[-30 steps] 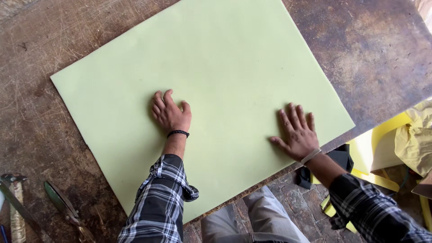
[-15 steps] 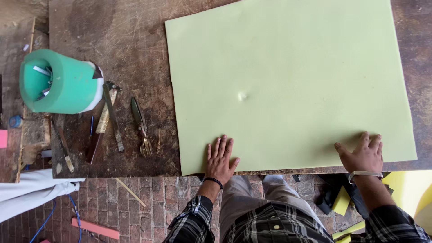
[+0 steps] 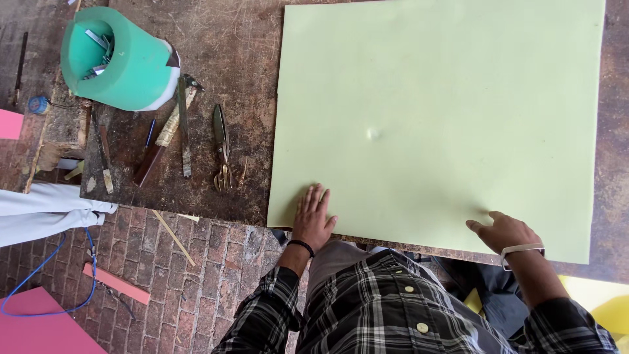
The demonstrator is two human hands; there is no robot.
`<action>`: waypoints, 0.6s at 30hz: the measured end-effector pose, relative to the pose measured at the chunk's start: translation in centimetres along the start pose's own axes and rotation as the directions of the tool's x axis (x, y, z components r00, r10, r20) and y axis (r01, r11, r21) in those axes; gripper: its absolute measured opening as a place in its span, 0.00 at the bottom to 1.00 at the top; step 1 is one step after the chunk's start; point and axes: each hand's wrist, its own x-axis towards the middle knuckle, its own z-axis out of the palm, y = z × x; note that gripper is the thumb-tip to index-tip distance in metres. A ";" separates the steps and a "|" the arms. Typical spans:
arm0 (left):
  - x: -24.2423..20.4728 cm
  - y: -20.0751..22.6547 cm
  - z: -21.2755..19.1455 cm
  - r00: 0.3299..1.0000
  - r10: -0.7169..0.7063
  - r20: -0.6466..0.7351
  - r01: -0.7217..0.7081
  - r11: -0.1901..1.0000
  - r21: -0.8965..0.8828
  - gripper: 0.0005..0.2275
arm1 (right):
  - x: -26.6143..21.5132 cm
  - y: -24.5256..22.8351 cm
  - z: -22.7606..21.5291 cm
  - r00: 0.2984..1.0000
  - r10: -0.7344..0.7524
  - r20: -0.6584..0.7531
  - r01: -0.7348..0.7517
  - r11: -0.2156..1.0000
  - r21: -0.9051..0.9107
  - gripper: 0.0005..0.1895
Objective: The person smooths a black fabric sheet on a wooden workbench, then uses large shears to cut the fabric into a rectangular piece. The person then places a light green foam sheet on the bench and cuts it with the shears, trimming the edges to match the fabric size.
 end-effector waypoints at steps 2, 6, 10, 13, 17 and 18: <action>1.1 2.2 -0.2 0.986 0.162 0.032 -0.163 0.985 0.053 0.34 | 0.7 -2.0 -0.2 0.996 -0.066 -0.063 0.067 0.997 0.025 0.45; 4.5 4.2 -0.9 0.865 0.463 0.195 -0.489 0.865 0.115 0.34 | 1.7 -8.0 0.6 0.950 -0.255 -0.182 0.266 0.963 0.036 0.50; 9.6 -6.1 -4.5 0.936 0.298 0.188 -0.330 0.928 0.172 0.34 | 3.0 -13.4 1.4 0.919 -0.337 -0.204 0.356 0.932 0.063 0.55; 13.3 -15.5 -7.9 0.946 -0.297 -0.128 0.306 0.951 0.052 0.39 | 3.7 -15.4 2.1 0.952 -0.285 -0.110 0.286 0.958 -0.006 0.55; 16.6 -18.0 -9.9 0.914 -0.253 -0.318 0.268 0.964 0.002 0.41 | 4.2 -16.2 3.0 0.954 -0.263 -0.143 0.247 0.962 -0.121 0.61; 16.8 -16.5 -9.8 0.954 -0.134 -0.267 0.152 0.987 0.046 0.41 | 4.4 -16.4 3.4 0.959 -0.247 -0.138 0.230 0.965 -0.127 0.62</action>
